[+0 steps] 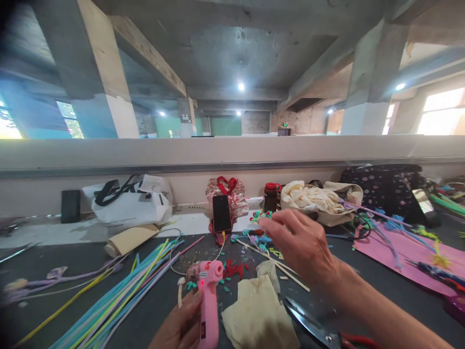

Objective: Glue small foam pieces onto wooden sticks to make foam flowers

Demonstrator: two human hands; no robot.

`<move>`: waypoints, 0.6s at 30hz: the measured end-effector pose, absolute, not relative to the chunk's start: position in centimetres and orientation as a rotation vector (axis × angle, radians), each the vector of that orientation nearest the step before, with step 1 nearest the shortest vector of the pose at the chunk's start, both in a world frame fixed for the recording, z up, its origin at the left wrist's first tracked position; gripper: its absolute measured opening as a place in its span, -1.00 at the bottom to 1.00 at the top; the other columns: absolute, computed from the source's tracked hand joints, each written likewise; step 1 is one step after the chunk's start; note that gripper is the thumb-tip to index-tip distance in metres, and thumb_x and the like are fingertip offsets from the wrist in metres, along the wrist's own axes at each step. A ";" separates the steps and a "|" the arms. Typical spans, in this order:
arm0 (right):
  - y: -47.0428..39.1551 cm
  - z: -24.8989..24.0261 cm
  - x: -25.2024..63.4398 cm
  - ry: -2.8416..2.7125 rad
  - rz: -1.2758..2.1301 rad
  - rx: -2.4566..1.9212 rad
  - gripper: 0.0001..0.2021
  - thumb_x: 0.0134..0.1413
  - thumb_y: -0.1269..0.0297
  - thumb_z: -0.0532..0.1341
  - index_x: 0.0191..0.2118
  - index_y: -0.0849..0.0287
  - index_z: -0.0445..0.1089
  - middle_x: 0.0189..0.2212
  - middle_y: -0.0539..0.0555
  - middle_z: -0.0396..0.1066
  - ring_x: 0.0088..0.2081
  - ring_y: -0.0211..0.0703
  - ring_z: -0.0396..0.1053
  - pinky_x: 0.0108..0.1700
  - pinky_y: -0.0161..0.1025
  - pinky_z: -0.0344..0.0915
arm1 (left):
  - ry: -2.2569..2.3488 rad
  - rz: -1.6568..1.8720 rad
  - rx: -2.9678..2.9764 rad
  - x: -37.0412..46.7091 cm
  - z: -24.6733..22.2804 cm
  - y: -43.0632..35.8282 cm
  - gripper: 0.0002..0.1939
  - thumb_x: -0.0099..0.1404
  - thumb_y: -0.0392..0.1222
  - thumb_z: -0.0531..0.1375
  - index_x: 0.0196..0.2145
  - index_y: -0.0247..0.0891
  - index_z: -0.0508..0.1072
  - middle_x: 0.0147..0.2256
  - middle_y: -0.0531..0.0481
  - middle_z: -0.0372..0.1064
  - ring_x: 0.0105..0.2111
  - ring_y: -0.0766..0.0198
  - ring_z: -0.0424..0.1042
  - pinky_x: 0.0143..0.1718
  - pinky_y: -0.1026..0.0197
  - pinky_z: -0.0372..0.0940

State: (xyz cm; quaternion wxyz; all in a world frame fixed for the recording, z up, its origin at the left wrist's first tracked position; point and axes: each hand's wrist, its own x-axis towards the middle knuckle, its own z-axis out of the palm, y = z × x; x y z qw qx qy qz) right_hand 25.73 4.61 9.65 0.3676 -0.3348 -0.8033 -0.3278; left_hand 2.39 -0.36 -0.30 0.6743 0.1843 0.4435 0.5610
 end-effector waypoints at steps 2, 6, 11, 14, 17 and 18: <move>2.9 9.1 24.4 -2.146 -0.751 -0.906 -0.79 0.09 0.37 0.05 -0.16 0.05 0.32 -0.45 -0.02 0.30 -0.50 -0.32 0.22 -0.48 -0.39 0.12 | 0.959 1.253 0.441 2.5 -0.1 -0.4 -0.72 -0.14 -0.09 0.31 -0.45 -0.25 0.41 -0.81 0.22 0.15 -0.86 0.51 0.09 -0.79 0.45 0.05; 1.4 6.7 23.3 -2.360 -0.373 -0.977 -0.80 0.13 0.35 0.00 -0.20 0.10 0.34 -0.44 0.02 0.31 -0.48 -0.30 0.27 -0.46 -0.38 0.18 | 0.895 1.252 0.504 2.7 0.7 -0.5 -0.71 -0.12 -0.11 0.30 -0.41 -0.25 0.42 -0.80 0.20 0.16 -0.81 0.43 0.19 -0.68 0.38 0.20; 1.4 4.9 23.4 -2.353 -0.184 -0.980 -0.81 0.14 0.31 0.01 -0.23 0.14 0.36 -0.40 0.08 0.34 -0.39 -0.24 0.33 -0.34 -0.34 0.26 | 0.899 1.233 0.511 3.0 1.1 -0.5 -0.64 -0.18 -0.18 0.33 -0.34 -0.27 0.43 -0.57 -0.04 0.43 -0.57 0.23 0.43 -0.51 0.28 0.31; 1.3 5.1 23.1 -2.356 -0.169 -1.008 -0.79 0.15 0.33 -0.01 -0.22 0.15 0.35 -0.38 0.09 0.34 -0.37 -0.23 0.34 -0.33 -0.32 0.26 | 0.776 1.248 0.500 3.3 0.6 -0.2 -0.60 -0.21 -0.23 0.34 -0.32 -0.28 0.43 -0.51 -0.07 0.46 -0.50 0.16 0.45 -0.48 0.24 0.31; 1.1 5.4 22.6 -2.370 -0.150 -1.030 -0.78 0.15 0.34 -0.02 -0.21 0.15 0.36 -0.40 0.08 0.35 -0.39 -0.24 0.34 -0.36 -0.35 0.25 | 0.668 1.265 0.492 3.5 0.0 0.3 -0.60 -0.23 -0.27 0.34 -0.32 -0.31 0.43 -0.46 -0.11 0.48 -0.44 0.11 0.45 -0.45 0.20 0.31; 1.1 5.5 22.5 -2.371 -0.154 -1.026 -0.78 0.15 0.34 -0.02 -0.22 0.15 0.36 -0.41 0.09 0.35 -0.39 -0.24 0.34 -0.37 -0.36 0.25 | 0.661 1.272 0.491 3.4 -0.2 0.5 -0.61 -0.23 -0.28 0.34 -0.34 -0.31 0.44 -0.45 -0.12 0.48 -0.44 0.10 0.45 -0.44 0.20 0.31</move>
